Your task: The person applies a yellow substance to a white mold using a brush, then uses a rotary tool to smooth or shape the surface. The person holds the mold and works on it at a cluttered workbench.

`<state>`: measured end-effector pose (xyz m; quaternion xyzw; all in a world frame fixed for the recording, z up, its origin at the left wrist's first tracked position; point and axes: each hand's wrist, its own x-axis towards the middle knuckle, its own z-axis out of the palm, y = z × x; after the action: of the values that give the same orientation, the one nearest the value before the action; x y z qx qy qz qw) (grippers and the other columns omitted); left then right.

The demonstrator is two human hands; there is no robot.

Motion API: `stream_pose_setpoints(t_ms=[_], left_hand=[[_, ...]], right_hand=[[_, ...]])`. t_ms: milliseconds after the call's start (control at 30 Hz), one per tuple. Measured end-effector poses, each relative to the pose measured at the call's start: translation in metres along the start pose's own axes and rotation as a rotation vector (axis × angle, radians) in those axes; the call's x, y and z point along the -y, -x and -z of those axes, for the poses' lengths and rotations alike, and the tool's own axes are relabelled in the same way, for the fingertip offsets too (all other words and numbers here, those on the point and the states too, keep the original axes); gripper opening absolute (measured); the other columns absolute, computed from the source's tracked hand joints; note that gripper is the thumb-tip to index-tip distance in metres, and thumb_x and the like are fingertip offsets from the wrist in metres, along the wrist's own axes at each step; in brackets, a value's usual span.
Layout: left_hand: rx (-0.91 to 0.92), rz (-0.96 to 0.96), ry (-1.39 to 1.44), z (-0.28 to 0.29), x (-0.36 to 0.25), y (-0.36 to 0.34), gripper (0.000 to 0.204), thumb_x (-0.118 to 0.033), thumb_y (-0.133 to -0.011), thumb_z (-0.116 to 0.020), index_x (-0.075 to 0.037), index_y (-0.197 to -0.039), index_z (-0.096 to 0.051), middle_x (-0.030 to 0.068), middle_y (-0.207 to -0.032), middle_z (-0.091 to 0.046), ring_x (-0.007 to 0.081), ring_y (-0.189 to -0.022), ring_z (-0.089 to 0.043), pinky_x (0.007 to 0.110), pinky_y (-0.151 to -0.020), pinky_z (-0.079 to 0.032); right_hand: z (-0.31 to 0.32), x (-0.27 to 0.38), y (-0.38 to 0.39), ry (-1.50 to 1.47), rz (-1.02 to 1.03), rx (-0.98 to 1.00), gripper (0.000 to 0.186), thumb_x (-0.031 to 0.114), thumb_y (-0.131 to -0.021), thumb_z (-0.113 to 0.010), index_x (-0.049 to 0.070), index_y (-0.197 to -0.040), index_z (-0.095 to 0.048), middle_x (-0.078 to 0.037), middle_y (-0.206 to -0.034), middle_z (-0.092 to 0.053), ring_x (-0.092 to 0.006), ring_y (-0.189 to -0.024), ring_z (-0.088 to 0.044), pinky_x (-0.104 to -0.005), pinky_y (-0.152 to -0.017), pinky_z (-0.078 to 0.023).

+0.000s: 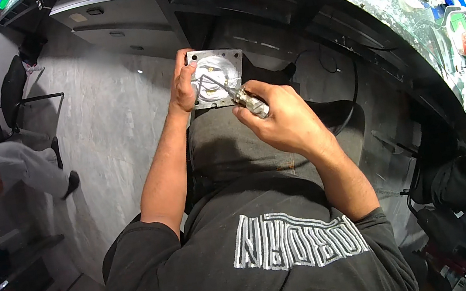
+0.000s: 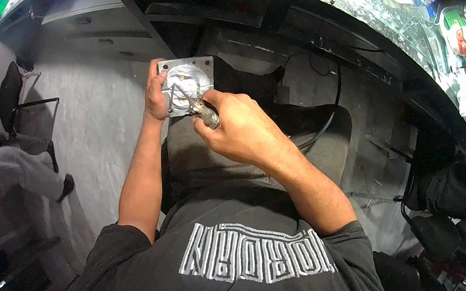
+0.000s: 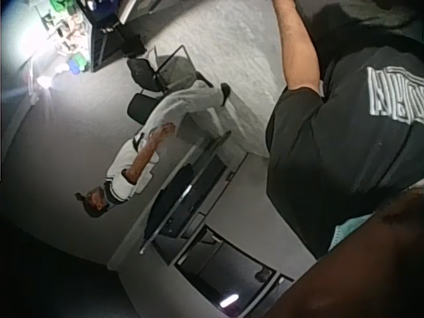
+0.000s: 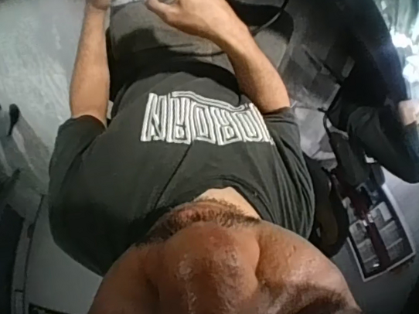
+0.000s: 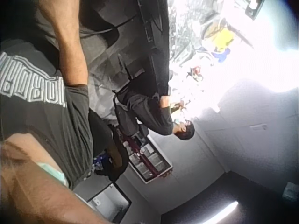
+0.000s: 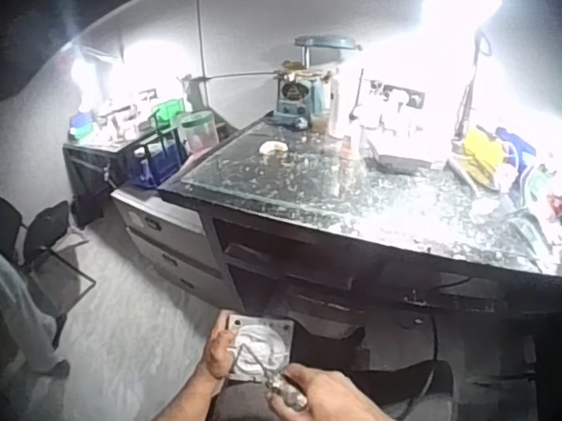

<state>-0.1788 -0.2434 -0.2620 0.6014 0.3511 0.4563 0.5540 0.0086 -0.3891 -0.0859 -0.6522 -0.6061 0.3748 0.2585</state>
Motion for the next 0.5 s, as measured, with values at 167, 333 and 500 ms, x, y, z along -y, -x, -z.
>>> stream_pose_setpoints(t_ms=[167,333,500], left_hand=[[-0.005,0.009,0.029,0.000,0.000,-0.001,0.041,-0.034,-0.100,-0.044,0.001,-0.120,-0.053,0.0088,-0.104,-0.055,0.0165,-0.097,-0.052,0.029,-0.091,-0.042],[-0.015,-0.004,0.030,0.001,0.000,0.000,0.041,-0.034,-0.100,-0.045,0.001,-0.120,-0.053,0.0091,-0.105,-0.055,0.0173,-0.100,-0.053,0.029,-0.093,-0.042],[-0.019,-0.018,-0.019,0.000,0.000,-0.001,0.040,-0.033,-0.099,-0.046,0.001,-0.120,-0.052,0.0091,-0.105,-0.054,0.0170,-0.099,-0.052,0.028,-0.092,-0.042]], right_hand=[[0.006,0.009,-0.003,-0.035,-0.044,0.054,0.034,0.023,-0.093,-0.071,-0.007,-0.109,-0.071,-0.026,-0.086,-0.074,-0.0378,-0.081,-0.076,-0.0454,-0.078,-0.058],[0.006,0.006,-0.004,-0.008,-0.038,0.070,0.035,0.021,-0.092,-0.070,-0.009,-0.111,-0.070,-0.028,-0.087,-0.074,-0.0410,-0.084,-0.076,-0.0462,-0.081,-0.060],[0.004,0.010,-0.003,-0.010,-0.046,-0.002,0.036,0.021,-0.092,-0.071,-0.009,-0.111,-0.070,-0.028,-0.088,-0.074,-0.0402,-0.085,-0.077,-0.0467,-0.081,-0.060]])
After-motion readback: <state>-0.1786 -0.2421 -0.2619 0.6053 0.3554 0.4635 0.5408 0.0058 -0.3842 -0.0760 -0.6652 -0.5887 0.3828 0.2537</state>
